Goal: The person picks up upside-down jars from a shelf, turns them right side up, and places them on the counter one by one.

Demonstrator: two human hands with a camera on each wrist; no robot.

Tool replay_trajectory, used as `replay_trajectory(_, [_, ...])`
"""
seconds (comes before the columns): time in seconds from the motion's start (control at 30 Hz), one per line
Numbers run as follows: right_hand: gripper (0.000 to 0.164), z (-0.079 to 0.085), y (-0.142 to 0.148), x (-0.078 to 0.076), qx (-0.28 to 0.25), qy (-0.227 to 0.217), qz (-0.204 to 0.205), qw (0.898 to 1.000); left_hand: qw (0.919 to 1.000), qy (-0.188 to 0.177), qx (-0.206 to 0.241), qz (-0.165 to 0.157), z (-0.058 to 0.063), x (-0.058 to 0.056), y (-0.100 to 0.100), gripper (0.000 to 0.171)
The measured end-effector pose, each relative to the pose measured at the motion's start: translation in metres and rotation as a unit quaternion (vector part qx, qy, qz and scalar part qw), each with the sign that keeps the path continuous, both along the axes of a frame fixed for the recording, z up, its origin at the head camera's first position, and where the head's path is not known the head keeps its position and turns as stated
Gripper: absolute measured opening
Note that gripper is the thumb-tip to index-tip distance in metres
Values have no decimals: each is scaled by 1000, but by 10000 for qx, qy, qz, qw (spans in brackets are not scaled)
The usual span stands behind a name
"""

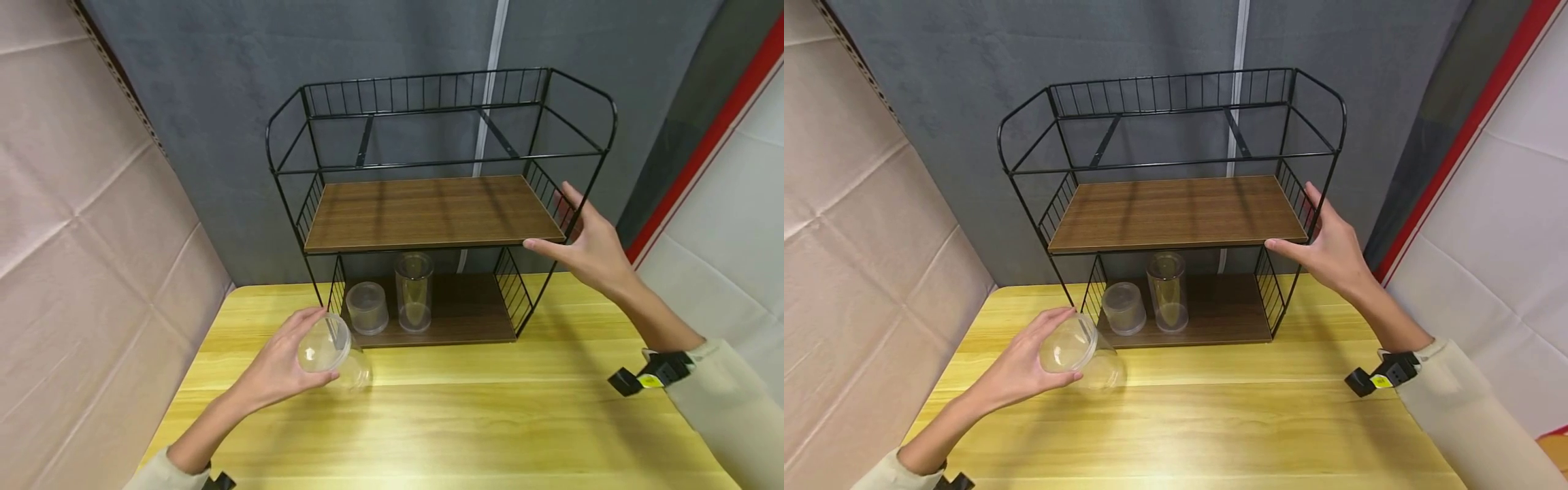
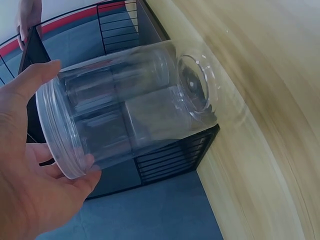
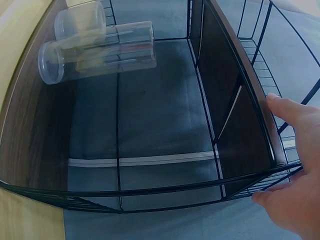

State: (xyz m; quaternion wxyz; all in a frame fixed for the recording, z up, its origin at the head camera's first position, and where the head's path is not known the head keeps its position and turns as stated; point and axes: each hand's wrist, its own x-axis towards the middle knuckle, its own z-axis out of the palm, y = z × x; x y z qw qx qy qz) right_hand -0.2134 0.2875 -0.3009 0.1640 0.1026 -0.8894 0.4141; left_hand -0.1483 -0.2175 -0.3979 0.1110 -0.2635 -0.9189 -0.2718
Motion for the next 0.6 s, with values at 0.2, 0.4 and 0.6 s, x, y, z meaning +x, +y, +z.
replay_trajectory(0.2, [113, 0, -2, -7, -162, -83, 42, 9998, 10000, 19, -69, -18, 0, 0, -8, 103])
replay_trajectory(0.4, [112, -3, -3, -12, -453, -6, 197, 9988, 9999, 43, -100, -60, -1, -1, -16, 104])
replay_trajectory(0.6, [111, -3, -4, -14, -568, 69, 276, 9980, 9997, 17, -255, -41, -3, -4, -22, 103])
